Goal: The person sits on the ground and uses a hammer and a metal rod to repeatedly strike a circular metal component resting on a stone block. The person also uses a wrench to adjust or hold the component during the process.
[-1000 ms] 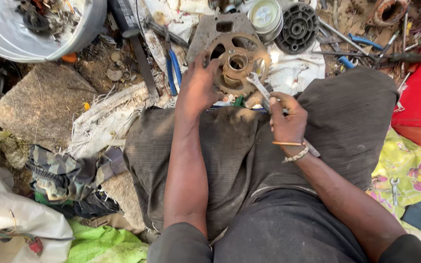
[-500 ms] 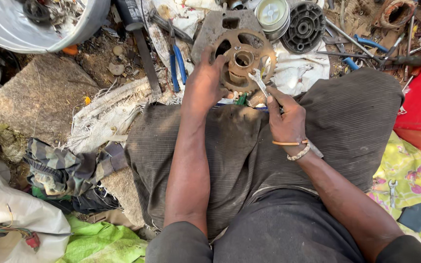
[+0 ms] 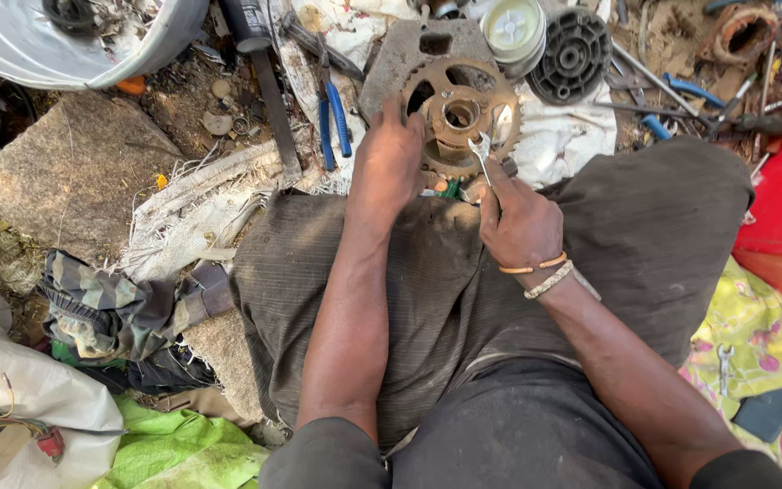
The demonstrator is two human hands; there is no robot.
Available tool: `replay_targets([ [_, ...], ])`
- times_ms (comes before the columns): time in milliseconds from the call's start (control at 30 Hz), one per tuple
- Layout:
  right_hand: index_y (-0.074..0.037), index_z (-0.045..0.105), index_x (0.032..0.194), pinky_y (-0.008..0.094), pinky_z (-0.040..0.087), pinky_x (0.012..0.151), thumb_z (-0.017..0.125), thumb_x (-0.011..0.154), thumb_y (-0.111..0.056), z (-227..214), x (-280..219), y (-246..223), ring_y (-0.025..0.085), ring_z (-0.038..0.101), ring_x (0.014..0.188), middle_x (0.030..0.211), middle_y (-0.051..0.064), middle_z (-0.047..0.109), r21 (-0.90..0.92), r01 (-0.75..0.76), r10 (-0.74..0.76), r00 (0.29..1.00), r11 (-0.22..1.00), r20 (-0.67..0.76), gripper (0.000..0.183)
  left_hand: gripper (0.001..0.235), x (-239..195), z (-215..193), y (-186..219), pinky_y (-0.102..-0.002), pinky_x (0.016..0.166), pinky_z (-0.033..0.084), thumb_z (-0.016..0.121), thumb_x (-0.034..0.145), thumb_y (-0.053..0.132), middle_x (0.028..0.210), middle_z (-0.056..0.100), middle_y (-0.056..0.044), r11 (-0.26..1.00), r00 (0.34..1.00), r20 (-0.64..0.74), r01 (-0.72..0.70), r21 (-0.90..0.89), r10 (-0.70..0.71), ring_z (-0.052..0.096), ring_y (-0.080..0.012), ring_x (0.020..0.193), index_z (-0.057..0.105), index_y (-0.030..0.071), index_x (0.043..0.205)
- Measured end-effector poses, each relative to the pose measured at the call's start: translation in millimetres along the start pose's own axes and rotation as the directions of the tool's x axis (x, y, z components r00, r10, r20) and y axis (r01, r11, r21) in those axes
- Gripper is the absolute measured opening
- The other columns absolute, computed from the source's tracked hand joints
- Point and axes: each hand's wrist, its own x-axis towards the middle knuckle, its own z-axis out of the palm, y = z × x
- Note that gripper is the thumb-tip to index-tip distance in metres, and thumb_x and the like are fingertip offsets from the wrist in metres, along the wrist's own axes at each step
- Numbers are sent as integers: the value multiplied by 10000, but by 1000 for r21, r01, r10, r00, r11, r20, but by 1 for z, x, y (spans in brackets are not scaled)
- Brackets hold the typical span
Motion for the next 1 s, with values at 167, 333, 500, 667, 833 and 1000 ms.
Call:
replay_targets([
  [167,-75,659,1378,468,531,526,695,891,-148,5,-5,6,346,657,592,728,149,667,-176,100,-94,995,979,44,493,362,-7,-2,2,-504,850,581,777,703,-27,1263,541,-286,999,1000,23,-14,-30,14,634,-479,1067,605,-17,1021],
  [333,-68,612,1459,464,533,541,657,935,-140,6,-3,15,344,649,588,720,143,663,-83,199,-200,980,976,-8,531,516,-5,-14,4,-540,879,532,869,600,89,1300,521,-293,999,997,74,2,-50,1,579,-482,1105,600,-19,1026],
  [500,-76,642,1399,456,552,539,647,932,-171,5,0,22,329,662,557,691,140,675,-137,131,-114,986,982,124,477,837,-12,-8,19,-570,1043,404,886,599,192,1428,484,-257,987,988,-27,-152,-42,151,473,-459,1313,557,-18,1340],
  [667,-74,644,1376,456,564,590,639,957,-192,6,-1,19,335,690,634,766,137,702,-101,104,-91,988,989,123,436,655,-16,31,30,-542,1236,306,680,888,161,1575,461,-129,924,934,90,-356,137,346,432,-306,1476,488,29,1500],
  [833,-53,586,1429,486,575,605,638,878,-231,-1,7,13,381,706,660,846,178,730,-85,67,-49,977,994,207,581,546,-13,61,14,-527,1284,252,544,1002,156,1614,428,-157,831,867,4,-479,282,498,385,-322,1507,460,23,1525],
  [1000,24,452,1491,485,575,615,682,885,-506,-27,0,14,409,712,732,977,256,696,7,42,-41,935,999,352,838,546,-12,71,5,-516,1260,281,537,999,124,1583,440,-221,807,866,42,-480,344,498,436,-377,1463,443,-25,1516],
])
